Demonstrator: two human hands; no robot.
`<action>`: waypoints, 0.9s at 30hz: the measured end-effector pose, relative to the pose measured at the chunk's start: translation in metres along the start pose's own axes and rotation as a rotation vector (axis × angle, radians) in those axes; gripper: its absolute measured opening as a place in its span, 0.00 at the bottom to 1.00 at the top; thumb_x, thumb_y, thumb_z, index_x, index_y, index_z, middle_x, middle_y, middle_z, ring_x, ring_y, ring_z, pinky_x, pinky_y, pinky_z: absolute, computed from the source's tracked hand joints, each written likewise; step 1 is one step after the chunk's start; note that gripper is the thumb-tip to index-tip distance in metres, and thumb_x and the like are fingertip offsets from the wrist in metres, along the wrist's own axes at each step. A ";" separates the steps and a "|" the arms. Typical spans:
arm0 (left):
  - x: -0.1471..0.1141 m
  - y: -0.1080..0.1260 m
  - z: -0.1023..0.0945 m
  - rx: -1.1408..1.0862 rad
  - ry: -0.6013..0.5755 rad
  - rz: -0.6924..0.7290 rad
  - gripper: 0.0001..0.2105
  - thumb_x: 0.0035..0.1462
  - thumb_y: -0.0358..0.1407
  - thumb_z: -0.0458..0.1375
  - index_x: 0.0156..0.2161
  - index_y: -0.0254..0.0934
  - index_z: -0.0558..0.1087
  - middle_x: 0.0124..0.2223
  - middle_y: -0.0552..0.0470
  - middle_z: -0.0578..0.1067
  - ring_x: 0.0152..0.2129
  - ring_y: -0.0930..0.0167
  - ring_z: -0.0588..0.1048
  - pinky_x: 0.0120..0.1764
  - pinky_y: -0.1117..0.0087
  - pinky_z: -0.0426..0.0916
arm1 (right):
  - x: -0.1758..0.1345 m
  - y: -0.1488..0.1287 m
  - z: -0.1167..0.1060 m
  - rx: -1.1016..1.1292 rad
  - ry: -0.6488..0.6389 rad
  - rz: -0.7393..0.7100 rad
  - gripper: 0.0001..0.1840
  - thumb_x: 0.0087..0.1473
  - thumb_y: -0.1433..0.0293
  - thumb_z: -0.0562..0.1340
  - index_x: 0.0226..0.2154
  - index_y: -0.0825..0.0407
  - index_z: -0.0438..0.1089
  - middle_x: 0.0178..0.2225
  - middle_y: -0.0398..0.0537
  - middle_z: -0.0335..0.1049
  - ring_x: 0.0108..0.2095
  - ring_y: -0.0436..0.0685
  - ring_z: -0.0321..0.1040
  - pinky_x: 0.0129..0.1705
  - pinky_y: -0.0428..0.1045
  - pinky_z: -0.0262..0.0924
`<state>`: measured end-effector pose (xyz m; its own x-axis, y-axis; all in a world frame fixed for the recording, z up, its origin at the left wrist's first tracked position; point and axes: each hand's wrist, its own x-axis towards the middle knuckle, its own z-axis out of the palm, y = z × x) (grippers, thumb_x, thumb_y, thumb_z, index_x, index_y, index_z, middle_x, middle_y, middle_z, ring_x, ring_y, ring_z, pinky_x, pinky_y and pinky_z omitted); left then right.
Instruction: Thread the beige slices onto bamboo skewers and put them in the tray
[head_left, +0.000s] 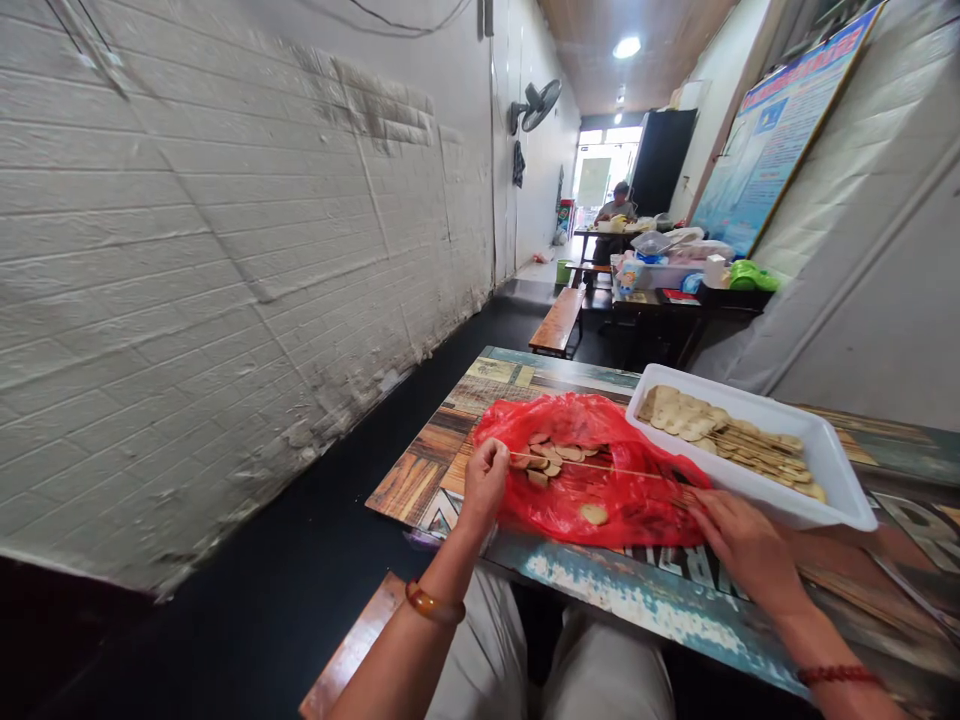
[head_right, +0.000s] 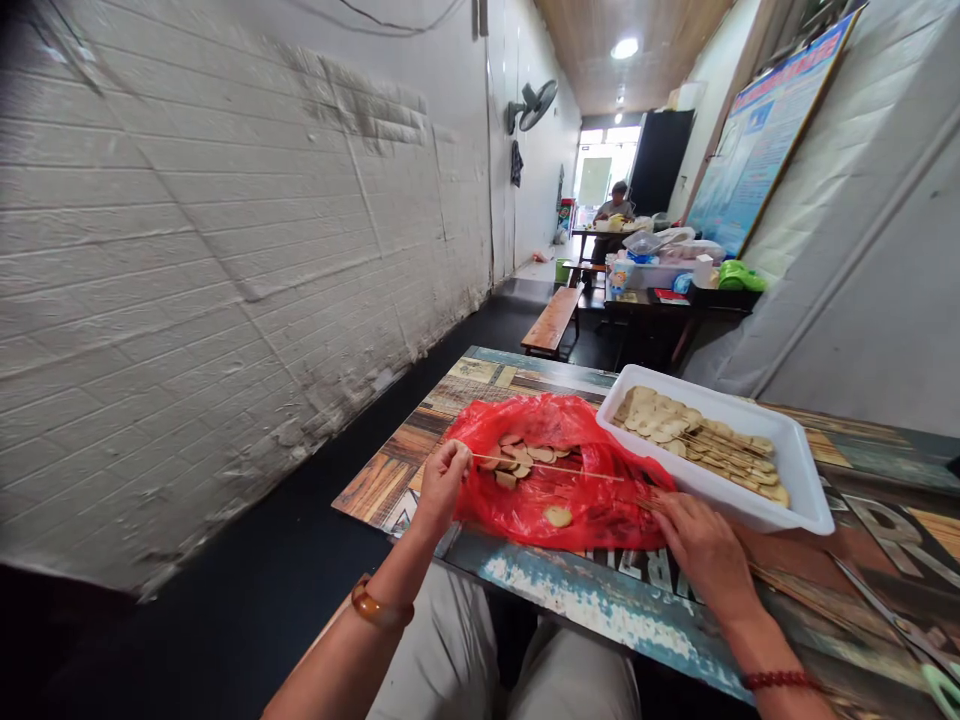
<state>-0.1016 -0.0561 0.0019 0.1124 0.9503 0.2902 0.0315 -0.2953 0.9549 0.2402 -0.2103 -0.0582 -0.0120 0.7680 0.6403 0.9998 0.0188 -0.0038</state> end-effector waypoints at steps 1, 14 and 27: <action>-0.001 0.001 0.003 0.052 -0.030 0.021 0.12 0.54 0.39 0.50 0.22 0.37 0.59 0.22 0.58 0.59 0.21 0.76 0.58 0.26 0.74 0.53 | 0.003 -0.003 -0.004 0.012 0.016 0.014 0.19 0.63 0.61 0.50 0.44 0.52 0.71 0.40 0.52 0.75 0.40 0.59 0.71 0.43 0.54 0.64; -0.026 0.013 0.042 0.218 -0.414 0.163 0.12 0.58 0.35 0.49 0.23 0.36 0.61 0.22 0.56 0.62 0.22 0.75 0.61 0.28 0.73 0.55 | 0.063 -0.131 -0.010 0.371 -0.077 -0.237 0.15 0.61 0.72 0.53 0.46 0.53 0.72 0.38 0.52 0.77 0.38 0.57 0.74 0.40 0.52 0.70; 0.028 -0.043 -0.021 0.808 -0.284 0.249 0.11 0.54 0.29 0.51 0.41 0.34 0.72 0.41 0.44 0.75 0.40 0.65 0.71 0.46 0.63 0.64 | 0.147 -0.131 -0.009 0.587 0.203 0.054 0.16 0.61 0.67 0.54 0.46 0.52 0.73 0.45 0.52 0.76 0.44 0.58 0.74 0.46 0.52 0.67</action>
<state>-0.1209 -0.0146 -0.0293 0.4480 0.8208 0.3545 0.6520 -0.5712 0.4986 0.1077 -0.1058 0.0431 0.0990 0.6420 0.7602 0.8230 0.3767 -0.4252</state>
